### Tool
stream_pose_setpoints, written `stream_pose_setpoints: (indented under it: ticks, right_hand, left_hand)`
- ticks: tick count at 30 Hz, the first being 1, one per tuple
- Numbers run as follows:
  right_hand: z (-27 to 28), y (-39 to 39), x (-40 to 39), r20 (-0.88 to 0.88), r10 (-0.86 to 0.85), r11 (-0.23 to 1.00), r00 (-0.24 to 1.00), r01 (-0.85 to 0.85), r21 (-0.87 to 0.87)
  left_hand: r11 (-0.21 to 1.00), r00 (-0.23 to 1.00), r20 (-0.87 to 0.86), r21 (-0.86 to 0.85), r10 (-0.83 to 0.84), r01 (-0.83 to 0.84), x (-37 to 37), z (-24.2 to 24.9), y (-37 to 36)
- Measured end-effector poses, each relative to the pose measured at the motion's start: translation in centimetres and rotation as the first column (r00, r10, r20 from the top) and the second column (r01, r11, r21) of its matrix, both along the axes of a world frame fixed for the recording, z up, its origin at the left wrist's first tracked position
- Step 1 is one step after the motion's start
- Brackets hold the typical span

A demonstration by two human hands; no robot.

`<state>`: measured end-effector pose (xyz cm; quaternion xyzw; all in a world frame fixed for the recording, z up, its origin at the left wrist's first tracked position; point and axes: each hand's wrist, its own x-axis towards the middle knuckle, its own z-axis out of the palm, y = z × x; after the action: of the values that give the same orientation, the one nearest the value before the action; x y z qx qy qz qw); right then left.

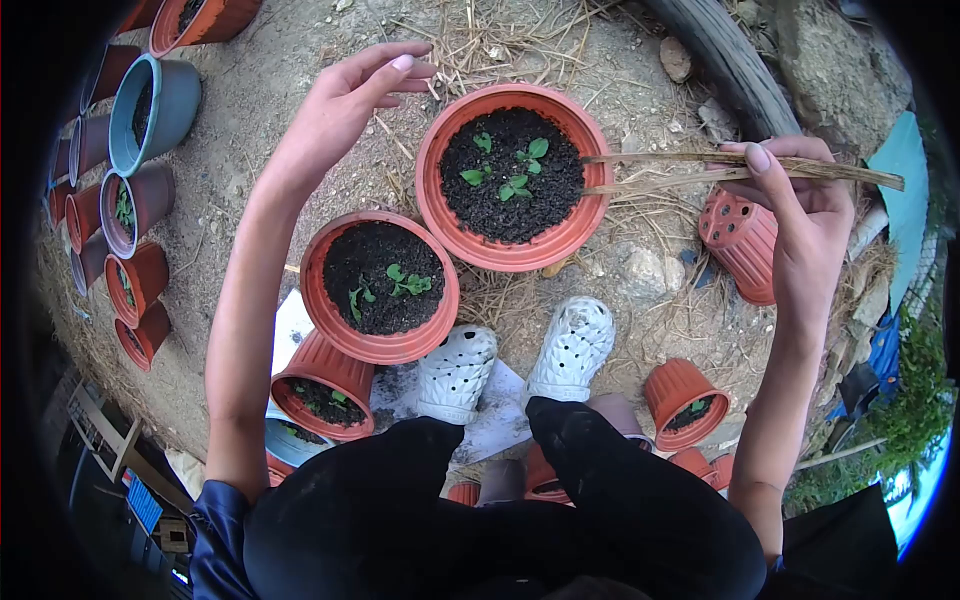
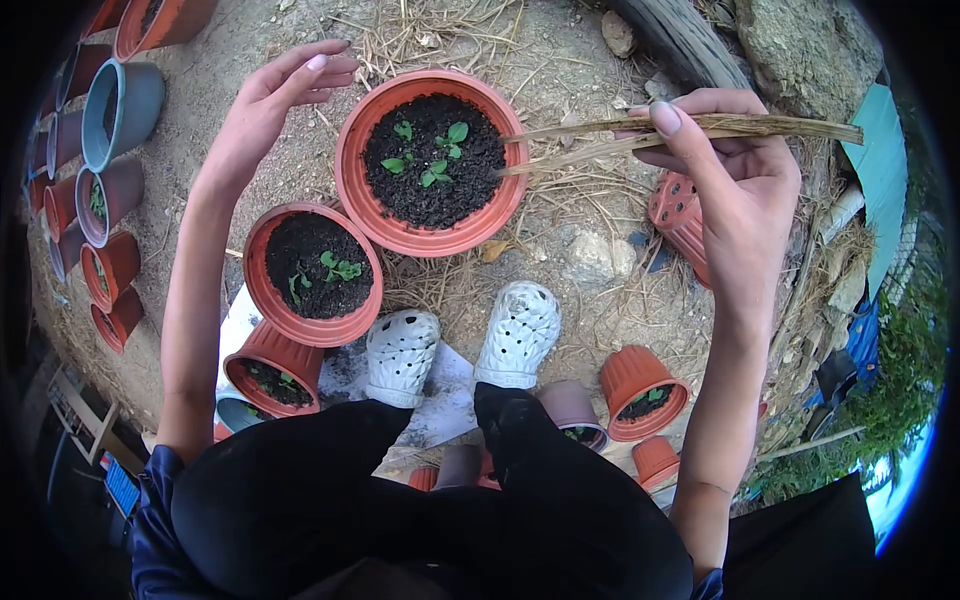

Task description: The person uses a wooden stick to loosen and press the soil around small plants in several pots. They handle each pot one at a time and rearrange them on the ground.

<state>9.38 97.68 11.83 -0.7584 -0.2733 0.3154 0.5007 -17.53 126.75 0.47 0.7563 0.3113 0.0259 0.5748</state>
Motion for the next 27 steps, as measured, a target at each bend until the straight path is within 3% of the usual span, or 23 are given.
stream_pose_setpoints:
  ticks: [5, 7, 8, 11, 15, 17, 19, 20, 23, 27]
  right_hand:
    - [-1.9, -3.5, 1.2, -0.205, -0.118, 0.993, 0.972, 0.110, -0.053]
    - [-0.4, -5.6, 0.4, -0.451, -0.263, 0.961, 0.853, 0.275, -0.040]
    - [0.7, -6.4, -0.8, -0.506, -0.315, 0.928, 0.803, 0.372, 0.011]
    - [6.7, -9.9, -3.5, -0.668, -0.441, 0.838, 0.600, 0.541, -0.068]
    - [23.6, -11.0, -6.3, -0.621, -0.618, 0.714, 0.483, 0.676, -0.185]
    - [34.1, -11.0, -6.6, -0.531, -0.690, 0.661, 0.493, 0.728, -0.184]
    - [42.3, -12.9, -6.1, -0.392, -0.713, 0.671, 0.582, 0.729, -0.136]
    - [47.1, -13.0, -5.8, -0.397, -0.693, 0.687, 0.602, 0.718, -0.109]
    - [58.7, -12.5, -4.5, -0.313, -0.667, 0.705, 0.676, 0.709, 0.028]
    - [67.7, -11.0, -2.7, -0.189, -0.606, 0.736, 0.773, 0.635, 0.236]
  left_hand:
    - [0.975, 0.975, -0.038, -0.002, 0.221, -0.221, -3.1, 3.0, -0.6]
    - [0.903, 0.900, -0.073, 0.031, 0.429, -0.428, -4.6, 6.0, -1.6]
    - [0.872, 0.866, -0.119, 0.007, 0.486, -0.489, -5.5, 7.8, -2.0]
    - [0.793, 0.777, -0.222, -0.024, 0.589, -0.608, -7.6, 14.7, -4.1]
    - [0.744, 0.763, -0.284, -0.194, 0.581, -0.639, -6.8, 30.8, -9.2]
    - [0.700, 0.758, -0.325, -0.298, 0.565, -0.649, -6.2, 41.2, -12.1]
    - [0.649, 0.754, -0.307, -0.386, 0.580, -0.656, -6.1, 50.7, -15.3]
    - [0.679, 0.778, -0.305, -0.381, 0.549, -0.628, -6.3, 54.8, -16.7]
    - [0.693, 0.833, -0.232, -0.468, 0.502, -0.548, -7.4, 61.1, -20.4]
    - [0.712, 0.868, -0.204, -0.503, 0.452, -0.490, -6.0, 67.2, -21.8]
